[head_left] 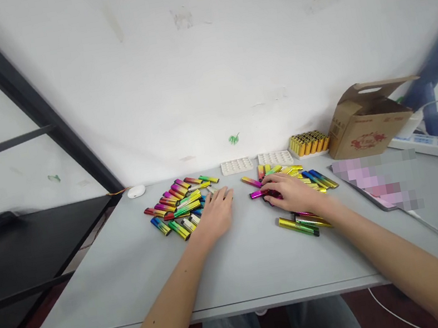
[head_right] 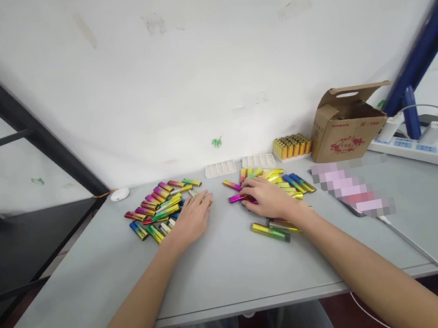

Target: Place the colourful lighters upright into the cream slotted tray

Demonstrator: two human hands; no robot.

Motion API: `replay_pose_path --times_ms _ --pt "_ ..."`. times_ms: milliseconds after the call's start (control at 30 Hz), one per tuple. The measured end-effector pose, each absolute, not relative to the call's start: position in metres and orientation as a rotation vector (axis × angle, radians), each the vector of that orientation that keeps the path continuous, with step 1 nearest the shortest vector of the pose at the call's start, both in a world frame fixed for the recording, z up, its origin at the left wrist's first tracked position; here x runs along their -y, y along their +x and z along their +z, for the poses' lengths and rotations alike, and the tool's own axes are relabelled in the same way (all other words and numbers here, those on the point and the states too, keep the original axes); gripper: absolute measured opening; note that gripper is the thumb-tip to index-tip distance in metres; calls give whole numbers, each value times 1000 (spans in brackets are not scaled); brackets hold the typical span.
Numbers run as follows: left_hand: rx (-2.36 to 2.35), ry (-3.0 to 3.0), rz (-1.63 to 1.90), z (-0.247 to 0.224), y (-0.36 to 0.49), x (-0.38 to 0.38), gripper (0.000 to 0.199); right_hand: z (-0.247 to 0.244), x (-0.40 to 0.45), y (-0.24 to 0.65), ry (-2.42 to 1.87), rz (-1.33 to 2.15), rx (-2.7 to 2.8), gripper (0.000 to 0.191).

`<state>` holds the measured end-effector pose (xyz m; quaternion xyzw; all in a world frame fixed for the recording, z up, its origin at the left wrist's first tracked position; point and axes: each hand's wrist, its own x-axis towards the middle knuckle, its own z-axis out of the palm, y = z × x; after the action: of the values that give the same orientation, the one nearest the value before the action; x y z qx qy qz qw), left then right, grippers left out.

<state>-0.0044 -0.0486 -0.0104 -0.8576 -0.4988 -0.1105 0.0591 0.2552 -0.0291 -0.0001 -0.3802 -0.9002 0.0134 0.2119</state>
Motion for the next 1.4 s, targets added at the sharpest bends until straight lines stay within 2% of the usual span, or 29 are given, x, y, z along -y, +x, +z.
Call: replay_pose_path --times_ms 67,200,500,600,800,967,1233,1400 --pt "1493 -2597 -340 -12 -3 49 46 -1 33 249 -1087 -14 2468 34" --pt "1492 -2586 -339 -10 -1 50 36 -2 34 237 -1087 -6 2429 48" --pt "1547 -2653 -491 -5 -10 40 24 -7 26 218 -1154 -10 2505 42" --pt "1552 -2685 -514 -4 -13 38 23 -5 30 218 -1221 -55 2518 36" --pt "1554 -2715 -515 -2 -16 40 21 1 35 230 -1327 -53 2506 39" --pt "1571 -2713 -503 1 -18 43 21 1 31 238 -1373 -113 2478 30" --pt "1597 -2695 -479 7 -22 42 18 7 31 249 -1267 88 2502 23" --pt "1642 -2719 -452 14 -26 45 17 7 29 258 -1226 169 2495 26"
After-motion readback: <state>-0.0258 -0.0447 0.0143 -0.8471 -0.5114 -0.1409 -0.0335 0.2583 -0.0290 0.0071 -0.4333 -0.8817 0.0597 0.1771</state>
